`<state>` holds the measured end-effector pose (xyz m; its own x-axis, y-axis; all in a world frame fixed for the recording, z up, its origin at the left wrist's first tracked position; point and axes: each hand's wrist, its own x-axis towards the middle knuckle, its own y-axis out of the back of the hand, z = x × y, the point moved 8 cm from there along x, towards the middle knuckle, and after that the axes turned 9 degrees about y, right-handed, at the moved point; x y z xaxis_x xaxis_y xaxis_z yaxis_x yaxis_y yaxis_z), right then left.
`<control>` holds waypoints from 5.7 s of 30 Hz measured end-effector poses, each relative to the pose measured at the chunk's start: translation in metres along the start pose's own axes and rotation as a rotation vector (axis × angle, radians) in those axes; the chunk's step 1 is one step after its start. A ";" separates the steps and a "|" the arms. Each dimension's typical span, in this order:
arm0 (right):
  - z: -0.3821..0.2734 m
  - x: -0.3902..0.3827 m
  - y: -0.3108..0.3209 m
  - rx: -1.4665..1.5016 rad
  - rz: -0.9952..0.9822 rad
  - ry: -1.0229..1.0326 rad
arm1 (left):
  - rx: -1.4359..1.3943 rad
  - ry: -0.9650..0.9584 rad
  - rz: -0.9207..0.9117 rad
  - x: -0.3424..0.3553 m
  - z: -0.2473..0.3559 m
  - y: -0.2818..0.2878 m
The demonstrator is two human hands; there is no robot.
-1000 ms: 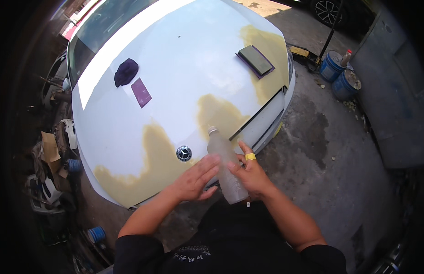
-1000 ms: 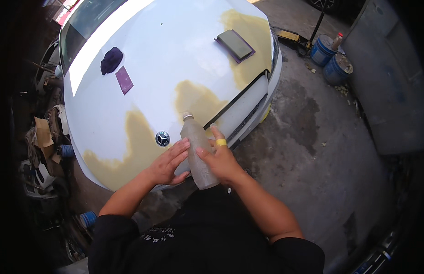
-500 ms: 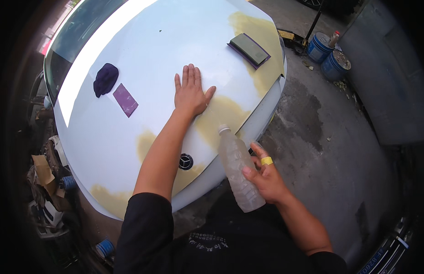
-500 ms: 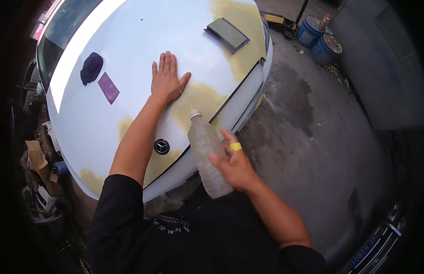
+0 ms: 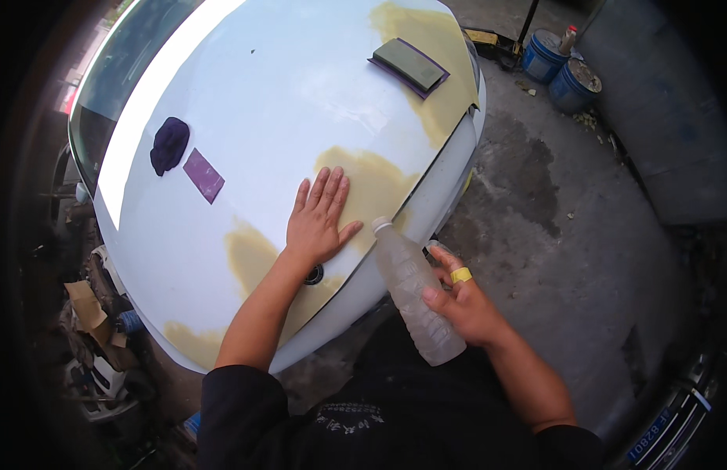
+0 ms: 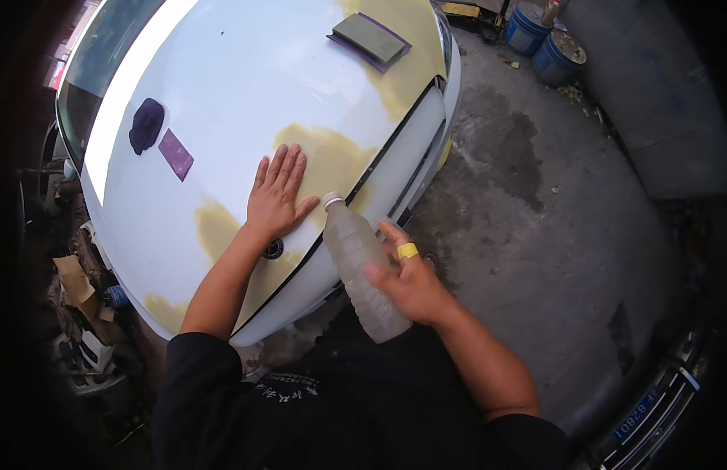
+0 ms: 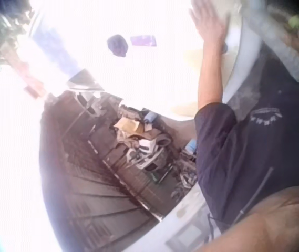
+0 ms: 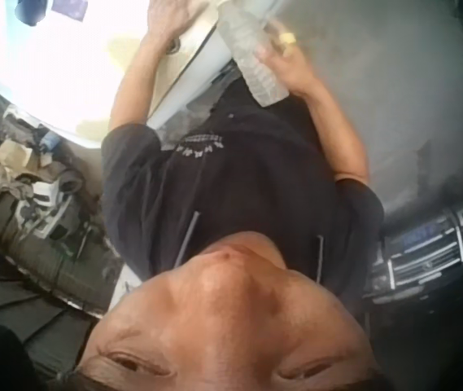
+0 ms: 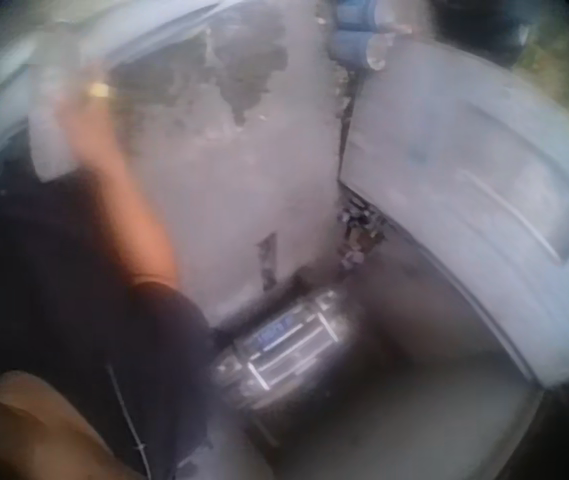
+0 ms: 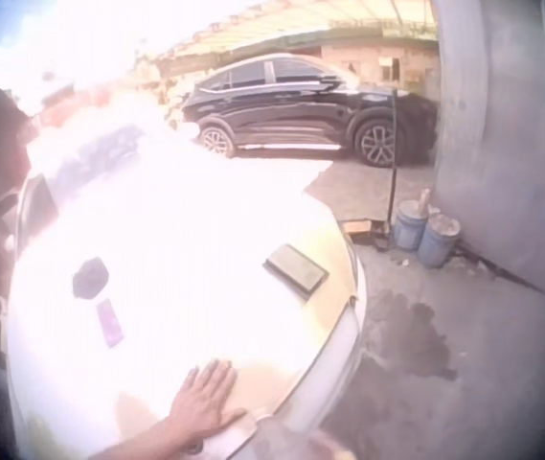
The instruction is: The person pours liquid from a plastic bottle onto the white car hood and uses sanding sponges to rub the surface. They switch between different sanding pads and repeatedly wet the hood while sanding in circular and back-and-forth motions.
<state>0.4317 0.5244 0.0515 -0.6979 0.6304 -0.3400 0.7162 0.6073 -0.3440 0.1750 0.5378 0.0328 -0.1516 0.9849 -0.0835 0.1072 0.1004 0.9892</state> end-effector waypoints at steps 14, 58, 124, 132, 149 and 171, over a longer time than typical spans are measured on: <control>-0.008 -0.020 0.025 0.003 0.052 0.041 | 0.031 0.024 0.127 0.073 0.070 -0.006; 0.015 -0.036 0.042 -0.080 0.072 0.153 | 0.180 -0.144 0.084 0.099 0.126 -0.015; 0.005 -0.027 0.016 0.018 -0.140 -0.050 | 0.059 -0.095 0.081 0.034 0.071 0.002; -0.001 -0.024 0.004 -0.022 -0.174 -0.007 | 0.003 0.073 0.072 -0.028 0.077 -0.017; 0.003 -0.018 0.000 -0.018 -0.098 0.025 | 0.021 0.509 0.143 0.026 0.003 0.000; -0.001 -0.015 0.004 -0.042 -0.030 0.141 | 0.072 0.581 0.102 0.059 -0.025 0.004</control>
<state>0.4451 0.5178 0.0562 -0.7128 0.6716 -0.2024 0.6968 0.6449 -0.3141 0.1422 0.5926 0.0350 -0.6482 0.7534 0.1110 0.2125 0.0390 0.9764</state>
